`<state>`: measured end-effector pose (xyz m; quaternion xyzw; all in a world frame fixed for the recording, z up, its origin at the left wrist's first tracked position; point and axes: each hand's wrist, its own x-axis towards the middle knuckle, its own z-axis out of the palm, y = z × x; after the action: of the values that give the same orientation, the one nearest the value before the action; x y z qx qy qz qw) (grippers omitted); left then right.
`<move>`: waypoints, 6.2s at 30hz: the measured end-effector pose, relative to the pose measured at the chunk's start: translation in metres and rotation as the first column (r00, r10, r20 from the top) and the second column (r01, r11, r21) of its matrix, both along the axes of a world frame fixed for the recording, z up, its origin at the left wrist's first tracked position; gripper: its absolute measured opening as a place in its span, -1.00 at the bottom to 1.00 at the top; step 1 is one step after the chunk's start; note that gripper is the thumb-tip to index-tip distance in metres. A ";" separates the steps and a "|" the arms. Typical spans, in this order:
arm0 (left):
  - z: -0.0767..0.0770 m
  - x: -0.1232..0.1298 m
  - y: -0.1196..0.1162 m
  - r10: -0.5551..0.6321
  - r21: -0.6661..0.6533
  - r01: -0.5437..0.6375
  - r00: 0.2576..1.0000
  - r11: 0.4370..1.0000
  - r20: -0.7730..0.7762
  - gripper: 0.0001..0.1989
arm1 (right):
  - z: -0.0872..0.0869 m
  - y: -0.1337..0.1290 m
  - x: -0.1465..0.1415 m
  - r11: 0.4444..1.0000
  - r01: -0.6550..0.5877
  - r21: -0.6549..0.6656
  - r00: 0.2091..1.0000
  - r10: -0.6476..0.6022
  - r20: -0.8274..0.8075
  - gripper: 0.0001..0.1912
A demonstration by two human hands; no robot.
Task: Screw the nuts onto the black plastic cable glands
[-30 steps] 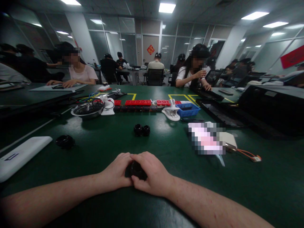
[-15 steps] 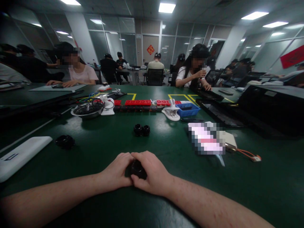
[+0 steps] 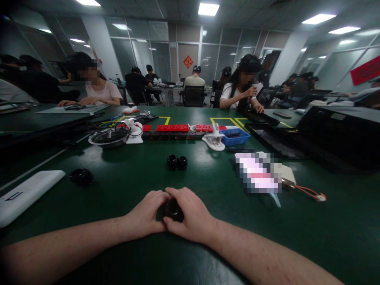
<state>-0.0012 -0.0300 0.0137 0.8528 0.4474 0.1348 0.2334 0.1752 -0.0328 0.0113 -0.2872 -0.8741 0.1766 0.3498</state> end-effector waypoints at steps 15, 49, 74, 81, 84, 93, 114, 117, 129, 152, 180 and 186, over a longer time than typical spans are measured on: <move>0.000 -0.001 0.000 -0.001 0.012 0.002 1.000 1.000 -0.027 -0.68 | -0.001 0.000 0.000 0.995 0.090 -0.040 0.994 -0.088 0.061 -0.34; 0.001 0.000 0.001 -0.005 0.005 0.005 1.000 1.000 0.004 -0.65 | 0.003 0.000 0.000 0.998 0.061 -0.032 0.997 -0.059 0.059 -0.44; -0.003 0.000 -0.003 0.086 0.077 -0.086 0.996 0.993 0.000 -0.66 | 0.004 0.001 -0.001 0.995 0.020 0.094 0.999 -0.015 -0.047 -0.56; -0.003 0.001 -0.005 0.213 0.168 -0.203 0.976 0.965 -0.042 -0.67 | -0.004 0.011 -0.002 0.954 0.299 -0.006 0.947 -0.296 0.127 -0.60; -0.005 0.000 -0.004 0.235 0.174 -0.223 0.970 0.959 -0.052 -0.68 | -0.004 0.012 -0.001 0.986 0.167 -0.029 0.980 -0.163 0.114 -0.70; -0.005 -0.004 0.001 0.127 0.215 -0.102 0.986 0.971 -0.105 -0.67 | -0.015 0.018 -0.002 0.959 0.203 -0.197 0.978 -0.208 -0.002 -0.59; -0.005 -0.008 0.008 0.093 0.187 -0.077 0.993 0.979 -0.077 -0.71 | -0.009 0.015 -0.006 0.977 0.205 -0.060 0.977 -0.201 0.068 -0.67; -0.004 -0.008 0.007 0.083 0.189 -0.069 0.994 0.980 -0.067 -0.70 | -0.009 0.014 -0.002 0.992 0.099 -0.074 0.994 -0.096 0.045 -0.54; -0.007 -0.009 0.007 0.086 0.204 -0.071 0.994 0.976 -0.062 -0.71 | -0.006 0.008 -0.005 0.992 0.122 -0.019 0.992 -0.122 -0.011 -0.51; -0.006 -0.008 0.006 0.088 0.196 -0.071 0.993 0.978 -0.081 -0.68 | -0.009 0.010 -0.005 0.974 0.207 -0.091 0.976 -0.212 -0.049 -0.34; -0.004 -0.008 0.005 0.049 0.216 -0.034 0.997 0.976 -0.065 -0.72 | -0.007 0.007 -0.002 0.985 0.079 -0.157 0.988 -0.098 -0.118 -0.35; -0.005 -0.007 0.005 0.051 0.212 -0.035 0.996 0.977 -0.071 -0.74 | -0.009 0.008 -0.005 0.972 0.171 -0.161 0.981 -0.184 -0.069 -0.43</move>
<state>-0.0083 -0.0246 0.0085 0.8672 0.4576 0.1540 0.1216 0.1703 -0.0252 0.0019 -0.3828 -0.8132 0.2238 0.3770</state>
